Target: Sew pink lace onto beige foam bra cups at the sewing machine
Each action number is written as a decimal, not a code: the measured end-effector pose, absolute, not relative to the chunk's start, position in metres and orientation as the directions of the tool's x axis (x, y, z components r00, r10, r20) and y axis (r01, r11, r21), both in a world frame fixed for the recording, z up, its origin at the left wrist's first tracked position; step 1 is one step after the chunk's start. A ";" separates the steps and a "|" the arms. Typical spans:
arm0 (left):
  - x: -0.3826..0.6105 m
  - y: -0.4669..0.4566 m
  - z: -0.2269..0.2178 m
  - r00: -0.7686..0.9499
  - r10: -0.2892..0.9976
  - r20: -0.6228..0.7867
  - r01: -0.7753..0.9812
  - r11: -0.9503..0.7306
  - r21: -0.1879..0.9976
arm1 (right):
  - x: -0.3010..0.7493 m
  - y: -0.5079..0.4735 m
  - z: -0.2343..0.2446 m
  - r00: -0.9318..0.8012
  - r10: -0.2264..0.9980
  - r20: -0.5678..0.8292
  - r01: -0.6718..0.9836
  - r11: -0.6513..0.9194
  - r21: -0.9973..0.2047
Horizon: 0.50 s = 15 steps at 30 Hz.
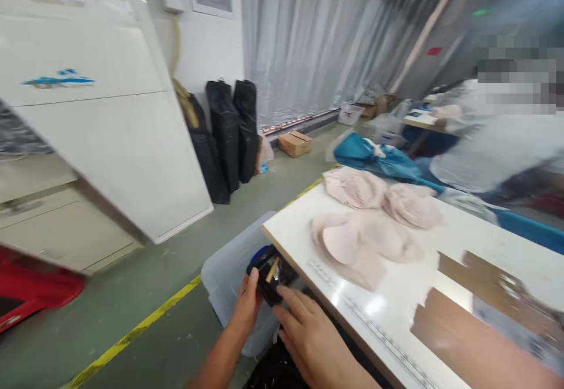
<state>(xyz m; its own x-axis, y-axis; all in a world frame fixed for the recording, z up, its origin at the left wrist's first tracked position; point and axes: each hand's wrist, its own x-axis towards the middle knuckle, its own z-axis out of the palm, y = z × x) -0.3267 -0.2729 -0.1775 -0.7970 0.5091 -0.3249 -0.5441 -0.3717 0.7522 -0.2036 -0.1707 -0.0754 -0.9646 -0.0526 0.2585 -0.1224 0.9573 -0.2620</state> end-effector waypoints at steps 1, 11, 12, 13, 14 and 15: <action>-0.328 -0.268 -0.179 -0.798 0.488 -0.352 -0.548 -0.348 0.760 | -0.188 -0.169 -0.072 -0.949 -0.075 0.305 -0.156 0.956 -0.250; -0.335 -0.180 -0.155 -0.795 0.540 -0.275 -0.505 -0.339 0.794 | -0.002 -0.113 -0.029 -0.785 0.379 0.491 0.292 0.924 -0.246; -0.335 -0.177 -0.152 -0.803 0.535 -0.264 -0.485 -0.328 0.811 | 0.019 -0.106 -0.030 -0.726 0.427 0.538 0.369 0.903 -0.219; -0.335 -0.177 -0.150 -0.812 0.525 -0.255 -0.460 -0.308 0.833 | 0.040 -0.099 -0.033 -0.670 0.460 0.583 0.448 0.876 -0.178; -0.336 -0.179 -0.150 -0.828 0.503 -0.248 -0.428 -0.280 0.859 | 0.060 -0.091 -0.037 -0.602 0.493 0.628 0.546 0.828 -0.127; -0.339 -0.184 -0.152 -0.839 0.486 -0.245 -0.391 -0.226 0.892 | 0.079 -0.084 -0.041 -0.548 0.514 0.660 0.632 0.771 -0.076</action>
